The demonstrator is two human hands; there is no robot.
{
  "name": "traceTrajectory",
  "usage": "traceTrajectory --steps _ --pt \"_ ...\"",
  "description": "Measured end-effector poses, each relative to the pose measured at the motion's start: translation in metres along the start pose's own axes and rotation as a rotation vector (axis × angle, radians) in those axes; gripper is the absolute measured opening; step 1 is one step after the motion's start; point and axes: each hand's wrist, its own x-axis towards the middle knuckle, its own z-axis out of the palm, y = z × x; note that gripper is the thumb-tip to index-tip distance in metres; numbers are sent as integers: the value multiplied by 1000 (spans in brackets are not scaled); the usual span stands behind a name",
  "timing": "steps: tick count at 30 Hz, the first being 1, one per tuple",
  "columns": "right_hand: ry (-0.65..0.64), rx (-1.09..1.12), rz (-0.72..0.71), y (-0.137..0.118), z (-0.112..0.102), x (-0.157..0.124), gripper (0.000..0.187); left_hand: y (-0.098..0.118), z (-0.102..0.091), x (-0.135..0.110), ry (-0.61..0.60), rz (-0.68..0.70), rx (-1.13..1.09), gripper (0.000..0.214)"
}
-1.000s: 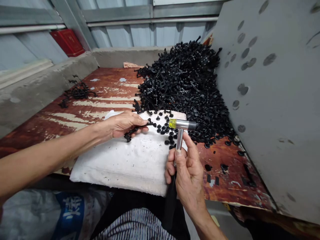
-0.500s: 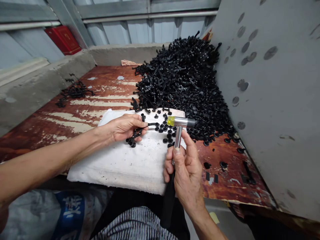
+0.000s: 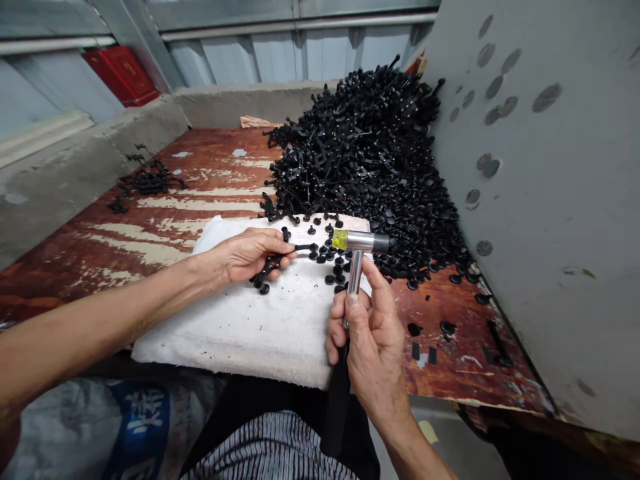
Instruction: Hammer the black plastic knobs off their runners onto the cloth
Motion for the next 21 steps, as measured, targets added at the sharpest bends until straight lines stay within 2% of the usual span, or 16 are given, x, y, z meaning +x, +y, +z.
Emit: traceTrajectory --steps 7,21 --pt "-9 -14 -17 2 -1 0 38 -1 0 2 19 4 3 26" --pt "10 2 -6 1 1 1 48 0 4 0 38 38 82 30"
